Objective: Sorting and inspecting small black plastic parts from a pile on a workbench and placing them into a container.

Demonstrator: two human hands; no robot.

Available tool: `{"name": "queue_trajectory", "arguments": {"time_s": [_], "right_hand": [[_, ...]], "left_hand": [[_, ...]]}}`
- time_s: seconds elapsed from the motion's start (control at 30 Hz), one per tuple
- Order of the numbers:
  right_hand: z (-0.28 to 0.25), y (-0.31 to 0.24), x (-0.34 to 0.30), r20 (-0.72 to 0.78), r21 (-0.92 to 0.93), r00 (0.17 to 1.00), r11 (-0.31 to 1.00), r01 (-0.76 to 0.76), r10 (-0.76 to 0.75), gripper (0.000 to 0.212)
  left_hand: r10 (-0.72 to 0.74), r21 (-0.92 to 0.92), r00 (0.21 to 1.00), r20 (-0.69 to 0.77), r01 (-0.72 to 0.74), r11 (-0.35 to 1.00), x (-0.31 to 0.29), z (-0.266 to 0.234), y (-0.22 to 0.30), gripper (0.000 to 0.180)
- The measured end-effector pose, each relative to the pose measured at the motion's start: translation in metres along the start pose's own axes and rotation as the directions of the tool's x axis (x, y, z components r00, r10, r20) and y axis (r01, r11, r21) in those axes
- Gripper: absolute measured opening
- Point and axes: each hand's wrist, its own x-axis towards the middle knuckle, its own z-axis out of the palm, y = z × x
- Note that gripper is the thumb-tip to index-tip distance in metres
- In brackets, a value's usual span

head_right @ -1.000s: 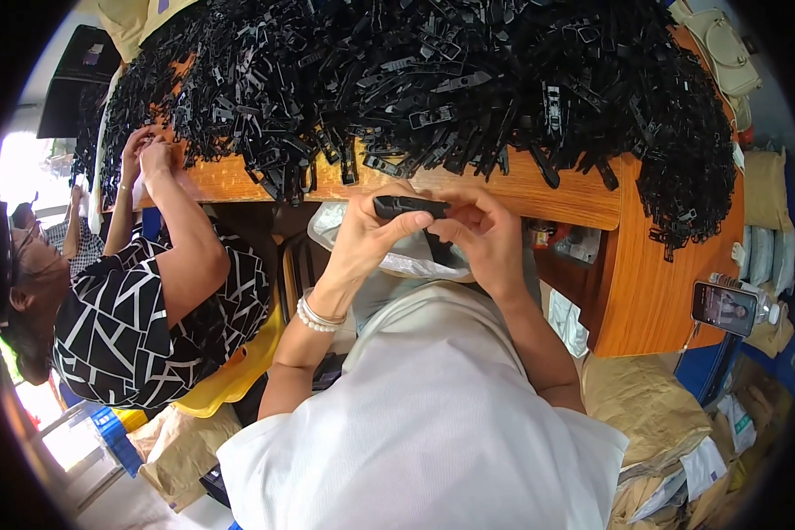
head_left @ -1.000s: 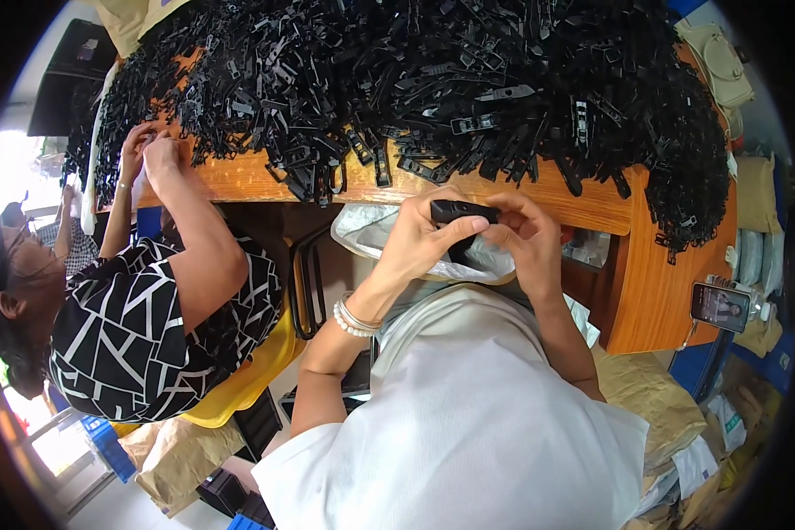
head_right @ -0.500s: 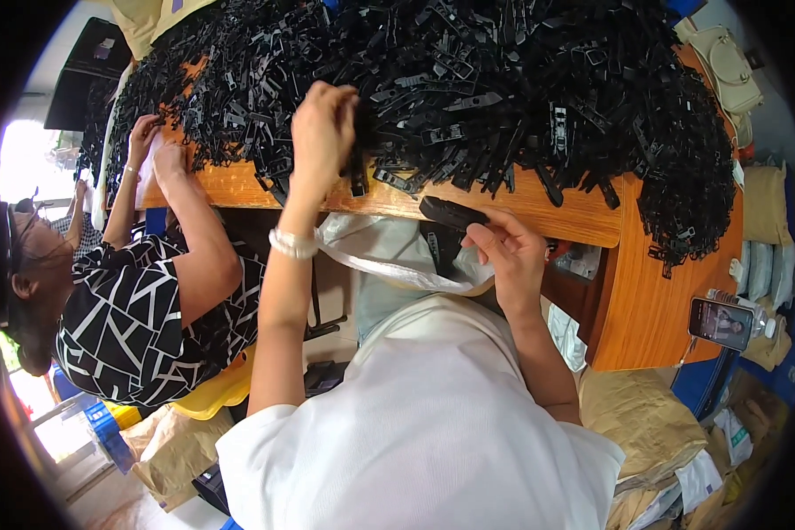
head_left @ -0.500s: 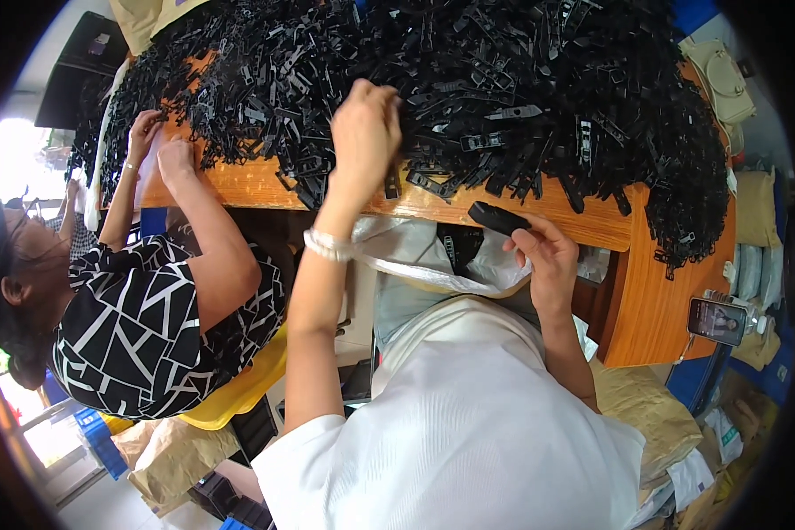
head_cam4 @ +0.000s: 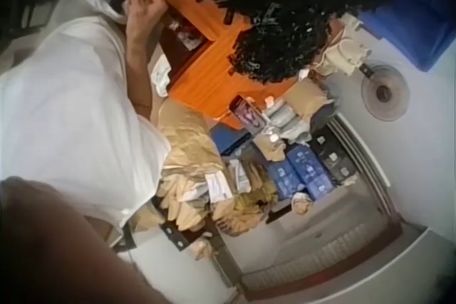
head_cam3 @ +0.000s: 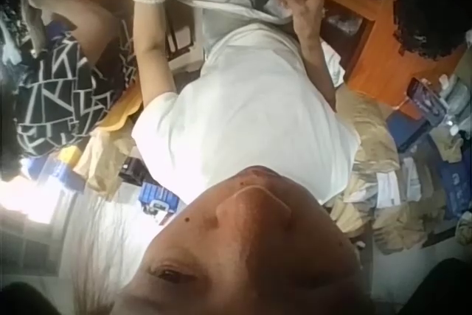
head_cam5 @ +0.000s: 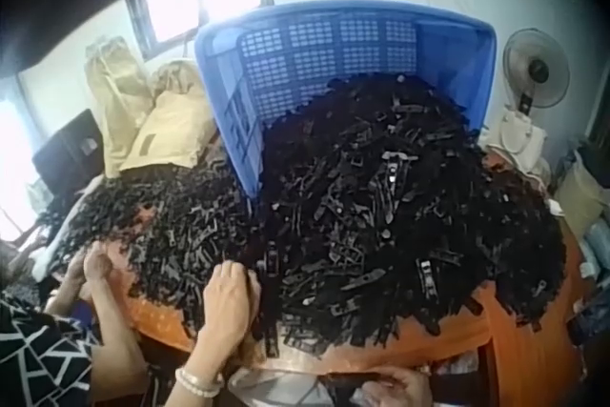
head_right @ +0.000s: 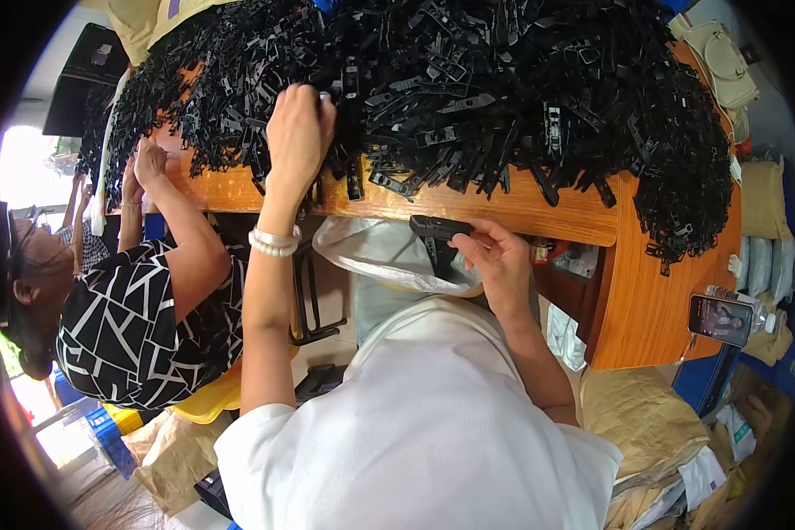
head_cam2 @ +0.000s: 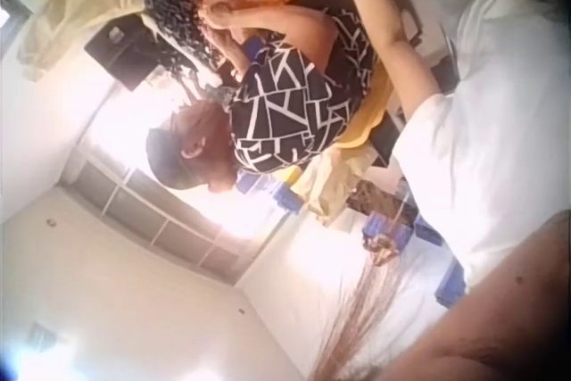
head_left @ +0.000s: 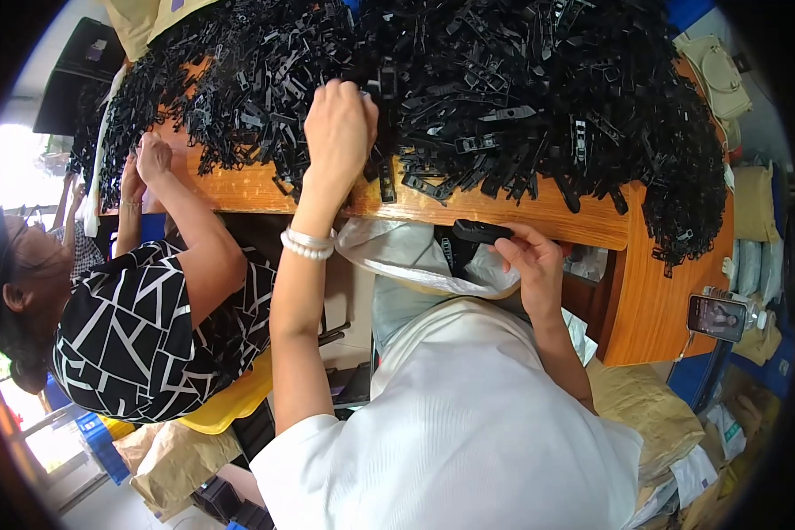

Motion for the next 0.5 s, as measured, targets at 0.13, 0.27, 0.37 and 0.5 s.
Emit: {"name": "queue_trajectory", "arguments": {"time_s": [0.13,0.27,0.37,0.5], "right_hand": [[0.004,0.000,0.003,0.013,0.023,0.999,0.999,-0.032,0.031,0.025],[0.009,-0.016,0.012,0.065,-0.002,0.998,1.000,0.027,-0.027,0.024],[0.018,-0.028,0.020,0.112,0.046,0.987,0.993,0.113,-0.118,0.023],[0.020,-0.029,0.023,0.119,0.026,0.975,0.982,0.186,-0.188,0.022]], "left_hand": [[-0.404,-0.453,0.847,0.345,0.527,0.719,-0.028,-0.023,0.016,0.010],[-0.163,-0.729,0.716,0.678,0.684,-0.027,-0.041,-0.050,0.041,0.020],[-0.034,-0.745,0.745,0.667,0.665,-0.057,-0.049,-0.054,0.064,0.039],[0.074,-0.681,0.717,0.693,0.618,0.392,-0.047,-0.071,0.072,0.046]]}}
